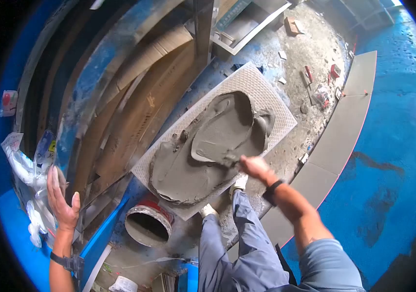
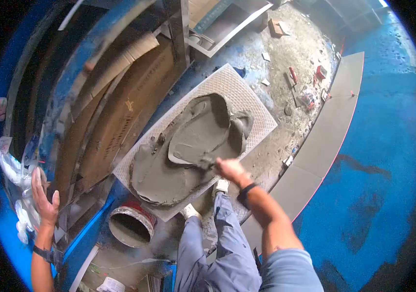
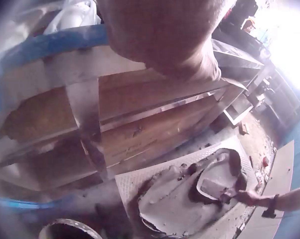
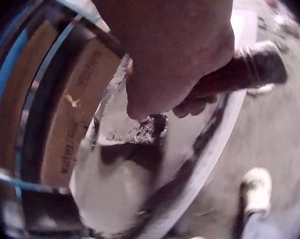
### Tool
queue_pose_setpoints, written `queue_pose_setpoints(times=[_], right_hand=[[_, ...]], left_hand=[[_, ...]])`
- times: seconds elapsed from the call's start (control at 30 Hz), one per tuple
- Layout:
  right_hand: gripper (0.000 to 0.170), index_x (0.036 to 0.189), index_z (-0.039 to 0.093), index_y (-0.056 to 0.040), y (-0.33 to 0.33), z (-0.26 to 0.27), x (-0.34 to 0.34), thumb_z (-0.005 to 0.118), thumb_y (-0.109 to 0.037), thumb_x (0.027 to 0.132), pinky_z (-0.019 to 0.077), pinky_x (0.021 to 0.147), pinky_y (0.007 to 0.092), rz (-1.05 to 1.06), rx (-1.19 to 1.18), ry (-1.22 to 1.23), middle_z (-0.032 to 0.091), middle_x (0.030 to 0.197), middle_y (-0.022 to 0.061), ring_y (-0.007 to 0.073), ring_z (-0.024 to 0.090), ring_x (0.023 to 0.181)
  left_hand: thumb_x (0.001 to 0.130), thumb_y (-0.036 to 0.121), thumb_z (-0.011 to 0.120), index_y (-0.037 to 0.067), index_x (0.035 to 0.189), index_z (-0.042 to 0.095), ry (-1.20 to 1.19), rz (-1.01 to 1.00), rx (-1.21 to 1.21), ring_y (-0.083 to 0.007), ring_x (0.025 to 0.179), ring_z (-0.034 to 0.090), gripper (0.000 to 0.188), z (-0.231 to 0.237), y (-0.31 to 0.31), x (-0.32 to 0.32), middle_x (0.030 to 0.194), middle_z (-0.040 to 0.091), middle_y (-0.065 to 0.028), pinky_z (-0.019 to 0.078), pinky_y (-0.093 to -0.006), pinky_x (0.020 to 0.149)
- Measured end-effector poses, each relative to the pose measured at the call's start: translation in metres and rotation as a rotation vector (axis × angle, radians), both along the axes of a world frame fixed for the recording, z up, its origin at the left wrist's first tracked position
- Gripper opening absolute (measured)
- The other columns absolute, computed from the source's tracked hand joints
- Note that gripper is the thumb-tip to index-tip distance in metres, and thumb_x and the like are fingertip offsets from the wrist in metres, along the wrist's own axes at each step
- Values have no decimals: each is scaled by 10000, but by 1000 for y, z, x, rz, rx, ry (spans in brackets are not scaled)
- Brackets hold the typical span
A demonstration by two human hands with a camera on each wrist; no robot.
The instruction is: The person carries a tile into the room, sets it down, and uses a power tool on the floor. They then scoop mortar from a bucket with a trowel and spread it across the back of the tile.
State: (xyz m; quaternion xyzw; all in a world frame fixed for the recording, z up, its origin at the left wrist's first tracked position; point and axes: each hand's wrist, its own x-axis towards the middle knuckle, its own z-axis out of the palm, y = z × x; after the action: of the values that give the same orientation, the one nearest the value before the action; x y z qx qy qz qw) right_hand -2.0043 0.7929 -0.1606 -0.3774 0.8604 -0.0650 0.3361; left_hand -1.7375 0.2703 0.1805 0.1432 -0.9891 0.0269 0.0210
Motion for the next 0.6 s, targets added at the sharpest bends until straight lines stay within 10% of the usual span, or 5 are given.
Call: queue_pose_setpoints(times=[0.1, 0.23, 0.37, 0.43, 0.6], right_hand=[[350, 956, 504, -48, 40, -20, -104, 508, -397, 924, 513, 609, 479, 96, -8, 181, 657, 789, 187, 442, 623, 680], [325, 928, 512, -38, 27, -19, -101, 489, -362, 950, 489, 639, 508, -567, -63, 291, 635, 783, 242, 434, 635, 756], [372, 764, 543, 20, -39, -48, -5, 491, -293, 959, 427, 594, 421, -912, -547, -156, 526, 713, 200, 249, 535, 655], [415, 864, 558, 29, -73, 0, 35, 527, -378, 937, 470, 676, 440, -1138, -324, -688, 601, 794, 256, 394, 587, 727], [310, 1011, 522, -75, -25, 3, 11, 509, -369, 915, 539, 616, 502, 200, 37, -182, 671, 780, 196, 379, 676, 697]], left_hand=[[895, 456, 532, -14, 1447, 314, 24, 38, 63, -379, 1340, 369, 758, -6, -1, 3, 1460, 351, -229, 296, -440, 1105], [898, 420, 553, 1, 1466, 287, 27, 32, 63, -364, 1334, 381, 754, -7, -3, 4, 1479, 332, -214, 399, -424, 1024], [883, 399, 544, -19, 1436, 330, 40, 96, 95, -391, 1326, 384, 725, -9, -2, 6, 1449, 375, -226, 351, -441, 1067], [875, 402, 534, -27, 1420, 352, 14, 22, -38, -404, 1321, 386, 718, -5, -3, 5, 1425, 403, -235, 309, -450, 1096], [883, 396, 536, -21, 1429, 347, -19, 13, -74, -403, 1317, 391, 712, 0, 1, 2, 1423, 403, -238, 332, -451, 1077]])
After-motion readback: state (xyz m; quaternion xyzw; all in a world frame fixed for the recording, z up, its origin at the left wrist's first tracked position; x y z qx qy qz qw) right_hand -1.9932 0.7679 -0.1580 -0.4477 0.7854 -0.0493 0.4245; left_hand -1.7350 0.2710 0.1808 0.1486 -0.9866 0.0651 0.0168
